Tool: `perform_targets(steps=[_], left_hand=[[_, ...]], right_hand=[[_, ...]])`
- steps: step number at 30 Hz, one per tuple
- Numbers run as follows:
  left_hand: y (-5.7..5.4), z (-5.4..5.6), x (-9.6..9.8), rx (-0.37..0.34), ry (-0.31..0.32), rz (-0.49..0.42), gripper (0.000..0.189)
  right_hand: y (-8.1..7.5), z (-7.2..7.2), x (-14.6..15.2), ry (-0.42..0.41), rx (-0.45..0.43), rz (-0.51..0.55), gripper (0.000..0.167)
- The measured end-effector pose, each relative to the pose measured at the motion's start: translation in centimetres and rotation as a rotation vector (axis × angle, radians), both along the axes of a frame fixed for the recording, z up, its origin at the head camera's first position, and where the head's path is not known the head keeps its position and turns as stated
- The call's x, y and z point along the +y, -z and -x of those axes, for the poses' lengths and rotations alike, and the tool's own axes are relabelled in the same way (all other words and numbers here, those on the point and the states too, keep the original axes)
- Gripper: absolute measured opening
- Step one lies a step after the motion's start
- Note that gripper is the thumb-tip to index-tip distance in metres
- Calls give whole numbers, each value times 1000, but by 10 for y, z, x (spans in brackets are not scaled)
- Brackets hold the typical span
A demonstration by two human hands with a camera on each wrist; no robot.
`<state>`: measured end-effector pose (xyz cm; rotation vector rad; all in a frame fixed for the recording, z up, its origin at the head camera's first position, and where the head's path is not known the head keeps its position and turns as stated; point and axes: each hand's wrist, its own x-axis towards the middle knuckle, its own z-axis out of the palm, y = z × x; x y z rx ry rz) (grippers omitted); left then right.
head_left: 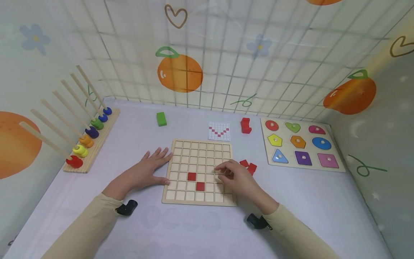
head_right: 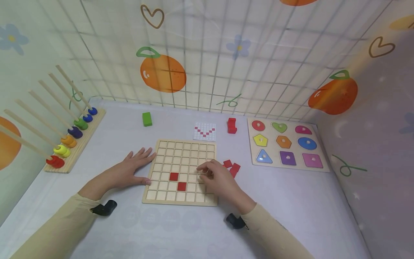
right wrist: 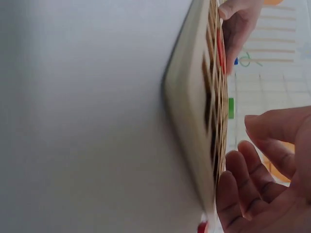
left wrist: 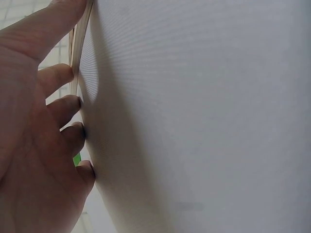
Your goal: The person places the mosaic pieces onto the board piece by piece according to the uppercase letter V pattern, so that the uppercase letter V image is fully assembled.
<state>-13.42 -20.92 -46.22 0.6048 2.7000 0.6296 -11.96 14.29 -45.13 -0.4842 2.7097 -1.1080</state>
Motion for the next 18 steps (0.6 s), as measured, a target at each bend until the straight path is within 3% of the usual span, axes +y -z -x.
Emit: perform_targets(steps=[18], left_hand=[[-1, 0, 1, -7, -8, 15, 102]], right_hand=[[6, -6, 63, 83, 23, -103, 27]])
